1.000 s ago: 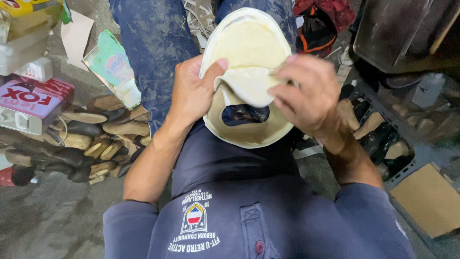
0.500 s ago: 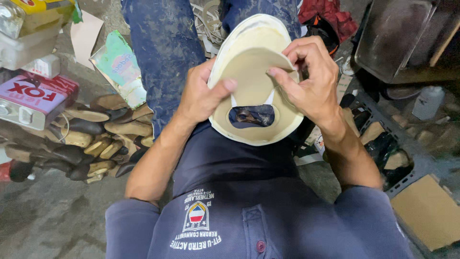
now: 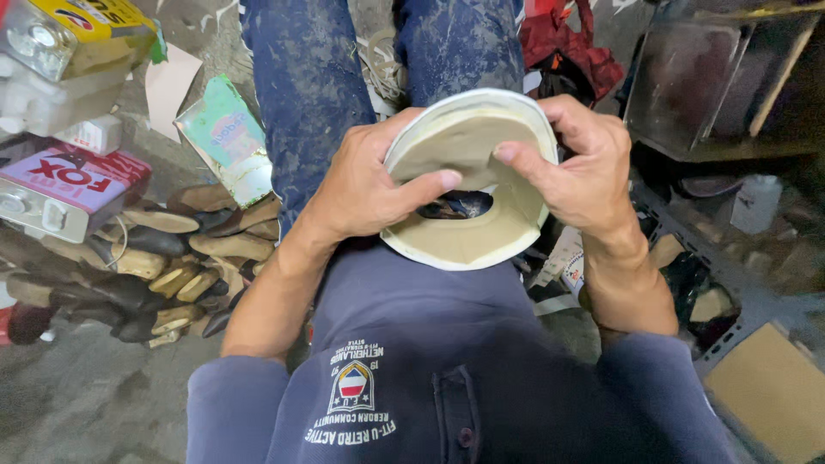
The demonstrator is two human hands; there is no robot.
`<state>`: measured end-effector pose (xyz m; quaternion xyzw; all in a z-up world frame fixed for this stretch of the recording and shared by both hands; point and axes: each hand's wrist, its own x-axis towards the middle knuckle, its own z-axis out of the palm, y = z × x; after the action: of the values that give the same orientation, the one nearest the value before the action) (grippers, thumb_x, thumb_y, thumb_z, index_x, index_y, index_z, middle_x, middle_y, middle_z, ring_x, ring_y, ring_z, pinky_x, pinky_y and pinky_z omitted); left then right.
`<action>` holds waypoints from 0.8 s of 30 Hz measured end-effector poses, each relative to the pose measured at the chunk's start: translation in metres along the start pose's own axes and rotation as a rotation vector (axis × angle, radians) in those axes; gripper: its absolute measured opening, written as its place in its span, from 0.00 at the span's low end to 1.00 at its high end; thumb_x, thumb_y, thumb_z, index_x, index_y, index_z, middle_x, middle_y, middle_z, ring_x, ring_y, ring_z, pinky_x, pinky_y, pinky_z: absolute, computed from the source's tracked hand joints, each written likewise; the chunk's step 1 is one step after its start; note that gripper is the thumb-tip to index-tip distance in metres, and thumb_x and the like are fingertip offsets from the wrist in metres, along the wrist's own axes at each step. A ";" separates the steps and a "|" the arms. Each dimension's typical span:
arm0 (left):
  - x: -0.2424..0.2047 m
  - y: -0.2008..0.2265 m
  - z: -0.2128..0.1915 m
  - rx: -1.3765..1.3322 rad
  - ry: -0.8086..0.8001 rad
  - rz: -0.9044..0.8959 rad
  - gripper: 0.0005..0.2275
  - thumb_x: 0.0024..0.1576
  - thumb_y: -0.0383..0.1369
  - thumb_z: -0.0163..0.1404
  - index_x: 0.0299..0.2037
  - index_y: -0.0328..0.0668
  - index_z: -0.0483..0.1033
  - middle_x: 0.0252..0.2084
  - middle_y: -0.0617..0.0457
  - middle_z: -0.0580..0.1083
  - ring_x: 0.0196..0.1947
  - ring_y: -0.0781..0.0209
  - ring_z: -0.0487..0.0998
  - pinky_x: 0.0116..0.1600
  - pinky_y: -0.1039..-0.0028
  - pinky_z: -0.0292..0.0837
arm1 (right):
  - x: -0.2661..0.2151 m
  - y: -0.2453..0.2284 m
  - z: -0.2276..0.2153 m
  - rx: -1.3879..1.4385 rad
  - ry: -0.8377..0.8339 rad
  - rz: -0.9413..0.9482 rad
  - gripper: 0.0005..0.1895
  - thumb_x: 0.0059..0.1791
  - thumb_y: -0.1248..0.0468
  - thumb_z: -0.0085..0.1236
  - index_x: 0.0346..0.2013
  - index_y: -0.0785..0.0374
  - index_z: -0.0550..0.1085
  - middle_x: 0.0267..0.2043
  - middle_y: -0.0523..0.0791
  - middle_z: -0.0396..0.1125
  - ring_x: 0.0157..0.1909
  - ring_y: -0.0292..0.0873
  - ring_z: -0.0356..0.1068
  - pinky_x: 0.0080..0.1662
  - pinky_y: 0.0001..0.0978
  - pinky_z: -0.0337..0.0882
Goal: The person applies adhesive to leather components and uses pliers and a hammer to secure the upper material around a shoe last.
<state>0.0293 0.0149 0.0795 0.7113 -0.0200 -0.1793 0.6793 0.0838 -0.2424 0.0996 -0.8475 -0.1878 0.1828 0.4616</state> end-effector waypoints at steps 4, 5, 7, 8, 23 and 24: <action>-0.008 0.035 0.015 0.108 0.109 0.217 0.06 0.62 0.34 0.54 0.35 0.42 0.76 0.24 0.52 0.72 0.24 0.59 0.70 0.32 0.70 0.67 | -0.007 -0.026 -0.003 0.018 0.043 -0.128 0.13 0.51 0.62 0.70 0.45 0.67 0.78 0.32 0.46 0.71 0.32 0.38 0.68 0.37 0.31 0.69; -0.011 0.038 0.021 0.026 0.138 0.237 0.04 0.61 0.33 0.54 0.37 0.43 0.79 0.25 0.45 0.77 0.25 0.55 0.79 0.32 0.68 0.74 | -0.006 -0.034 -0.005 0.131 0.081 -0.173 0.14 0.48 0.64 0.72 0.47 0.65 0.81 0.33 0.48 0.73 0.34 0.38 0.71 0.40 0.31 0.72; -0.022 0.042 0.031 0.095 0.133 0.299 0.04 0.61 0.33 0.53 0.37 0.44 0.78 0.26 0.43 0.77 0.26 0.46 0.79 0.31 0.65 0.74 | -0.015 -0.042 -0.005 0.122 0.111 -0.250 0.11 0.47 0.64 0.71 0.42 0.64 0.81 0.35 0.48 0.74 0.36 0.42 0.73 0.40 0.34 0.73; -0.025 0.045 0.033 0.148 0.130 0.323 0.05 0.62 0.33 0.51 0.37 0.44 0.78 0.26 0.42 0.77 0.28 0.37 0.80 0.31 0.62 0.74 | -0.016 -0.047 -0.005 0.124 0.120 -0.295 0.08 0.47 0.63 0.71 0.38 0.63 0.82 0.38 0.48 0.75 0.37 0.46 0.75 0.40 0.36 0.73; -0.038 0.043 0.069 0.632 0.560 0.573 0.51 0.55 0.59 0.52 0.75 0.24 0.41 0.75 0.18 0.42 0.72 0.19 0.46 0.71 0.41 0.44 | -0.017 -0.068 0.007 -0.257 0.483 -0.324 0.05 0.52 0.62 0.59 0.38 0.60 0.79 0.26 0.49 0.71 0.27 0.53 0.74 0.29 0.38 0.72; -0.040 0.029 0.078 0.630 0.558 0.594 0.51 0.55 0.59 0.52 0.75 0.24 0.41 0.75 0.18 0.42 0.72 0.19 0.46 0.71 0.41 0.44 | -0.012 -0.062 0.014 -0.268 0.499 -0.332 0.05 0.52 0.62 0.59 0.38 0.60 0.79 0.26 0.49 0.71 0.27 0.53 0.74 0.29 0.38 0.72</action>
<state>-0.0240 -0.0510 0.1159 0.8657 -0.0924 0.2328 0.4334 0.0575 -0.2072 0.1466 -0.8771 -0.2270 -0.1346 0.4013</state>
